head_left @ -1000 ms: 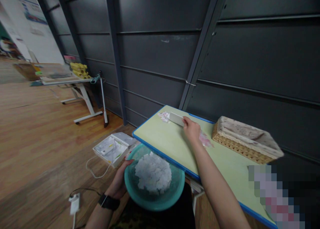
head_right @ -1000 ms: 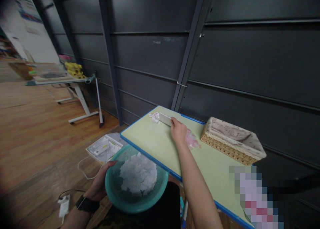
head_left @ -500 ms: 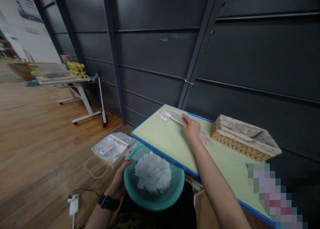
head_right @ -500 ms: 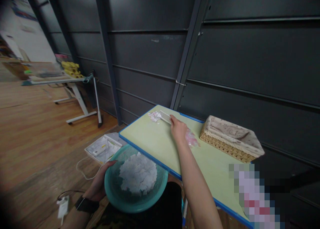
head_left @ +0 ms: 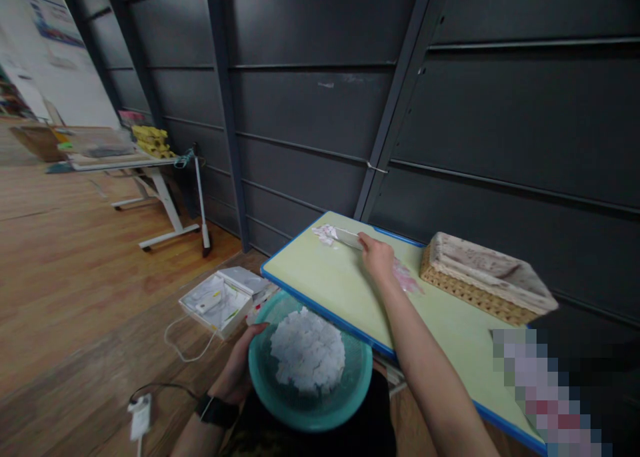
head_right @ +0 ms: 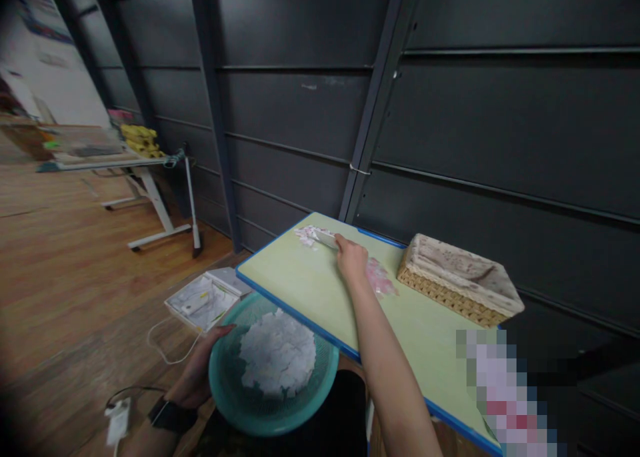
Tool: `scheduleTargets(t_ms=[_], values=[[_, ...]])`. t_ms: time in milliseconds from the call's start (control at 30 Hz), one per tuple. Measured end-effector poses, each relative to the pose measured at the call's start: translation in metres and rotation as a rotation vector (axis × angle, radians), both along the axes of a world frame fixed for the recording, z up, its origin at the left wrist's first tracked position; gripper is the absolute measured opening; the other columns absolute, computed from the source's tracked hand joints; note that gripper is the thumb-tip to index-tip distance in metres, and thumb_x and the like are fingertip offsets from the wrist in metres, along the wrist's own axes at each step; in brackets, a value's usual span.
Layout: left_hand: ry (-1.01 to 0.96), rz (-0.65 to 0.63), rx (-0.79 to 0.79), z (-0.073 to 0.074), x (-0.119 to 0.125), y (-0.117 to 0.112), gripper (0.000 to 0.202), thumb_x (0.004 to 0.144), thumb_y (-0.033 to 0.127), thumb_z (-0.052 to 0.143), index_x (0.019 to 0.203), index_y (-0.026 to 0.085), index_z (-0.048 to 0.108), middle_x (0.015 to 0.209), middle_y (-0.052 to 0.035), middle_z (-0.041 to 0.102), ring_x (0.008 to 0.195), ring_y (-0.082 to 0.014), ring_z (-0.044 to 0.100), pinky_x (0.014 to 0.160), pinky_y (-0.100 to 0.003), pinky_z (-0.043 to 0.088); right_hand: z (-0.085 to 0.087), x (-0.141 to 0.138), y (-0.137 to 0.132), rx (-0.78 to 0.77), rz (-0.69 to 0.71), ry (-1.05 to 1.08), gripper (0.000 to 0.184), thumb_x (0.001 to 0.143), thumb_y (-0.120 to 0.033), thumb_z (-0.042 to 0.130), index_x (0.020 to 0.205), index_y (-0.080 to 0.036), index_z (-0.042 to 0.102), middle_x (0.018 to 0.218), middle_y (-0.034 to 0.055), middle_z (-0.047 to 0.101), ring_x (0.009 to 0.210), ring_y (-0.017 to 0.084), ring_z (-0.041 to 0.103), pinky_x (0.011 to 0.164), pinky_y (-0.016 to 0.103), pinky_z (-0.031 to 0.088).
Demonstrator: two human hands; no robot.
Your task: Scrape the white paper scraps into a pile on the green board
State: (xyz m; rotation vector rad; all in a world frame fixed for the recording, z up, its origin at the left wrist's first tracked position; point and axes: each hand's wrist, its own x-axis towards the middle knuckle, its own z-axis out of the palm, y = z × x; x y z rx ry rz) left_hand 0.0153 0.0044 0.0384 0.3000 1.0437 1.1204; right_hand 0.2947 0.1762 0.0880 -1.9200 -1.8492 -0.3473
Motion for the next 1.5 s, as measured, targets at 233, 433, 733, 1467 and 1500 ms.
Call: scheduleTargets(t_ms=[233, 433, 733, 1467, 1500], values=[[0.016, -0.017, -0.031, 0.001, 0.001, -0.001, 0.018, 0.083, 0.019, 0.053, 0.067, 0.015, 0.062, 0.052, -0.0034, 0.068, 0.043, -0.0162, 0.061, 0.045, -0.027, 0.049, 0.005, 0.006, -0.005, 0.031, -0.065, -0.014, 0.04, 0.092, -0.029, 0.038, 0.125, -0.027, 0.06, 0.095, 0.0096, 0.072, 0.079, 0.022, 0.064, 0.07, 0.029, 0.039], [-0.011, 0.0, -0.013, 0.002, 0.0, -0.001, 0.015, 0.079, 0.018, 0.057, 0.065, 0.016, 0.061, 0.05, -0.0013, 0.067, 0.041, -0.015, 0.059, 0.044, -0.027, 0.05, 0.006, 0.005, -0.007, 0.031, -0.066, -0.022, 0.039, 0.093, -0.031, 0.037, 0.123, -0.027, 0.061, 0.092, 0.0089, 0.072, 0.078, 0.022, 0.063, 0.068, 0.029, 0.037], [-0.015, -0.023, -0.027, 0.001, -0.002, 0.0, 0.015, 0.081, 0.02, 0.055, 0.072, 0.014, 0.064, 0.058, -0.0045, 0.071, 0.054, -0.0184, 0.067, 0.051, -0.028, 0.052, 0.008, 0.003, -0.011, 0.029, -0.04, 0.013, 0.039, 0.093, -0.031, 0.038, 0.124, -0.027, 0.061, 0.099, 0.0086, 0.071, 0.082, 0.021, 0.064, 0.072, 0.028, 0.039], [-0.037, -0.017, -0.005, -0.002, -0.003, 0.0, 0.014, 0.081, 0.018, 0.056, 0.073, 0.013, 0.067, 0.062, -0.0063, 0.073, 0.054, -0.0192, 0.067, 0.056, -0.03, 0.054, 0.005, 0.01, -0.008, 0.088, -0.046, 0.15, 0.038, 0.092, -0.034, 0.04, 0.118, -0.024, 0.065, 0.099, 0.0093, 0.072, 0.086, 0.024, 0.066, 0.077, 0.032, 0.043], [-0.047, -0.024, -0.012, -0.003, -0.004, 0.001, 0.014, 0.081, 0.019, 0.056, 0.073, 0.013, 0.067, 0.062, -0.0061, 0.073, 0.054, -0.0188, 0.066, 0.055, -0.03, 0.054, 0.005, 0.01, -0.008, 0.086, -0.048, 0.152, 0.037, 0.092, -0.034, 0.041, 0.117, -0.023, 0.066, 0.099, 0.0094, 0.072, 0.086, 0.024, 0.066, 0.078, 0.032, 0.043]])
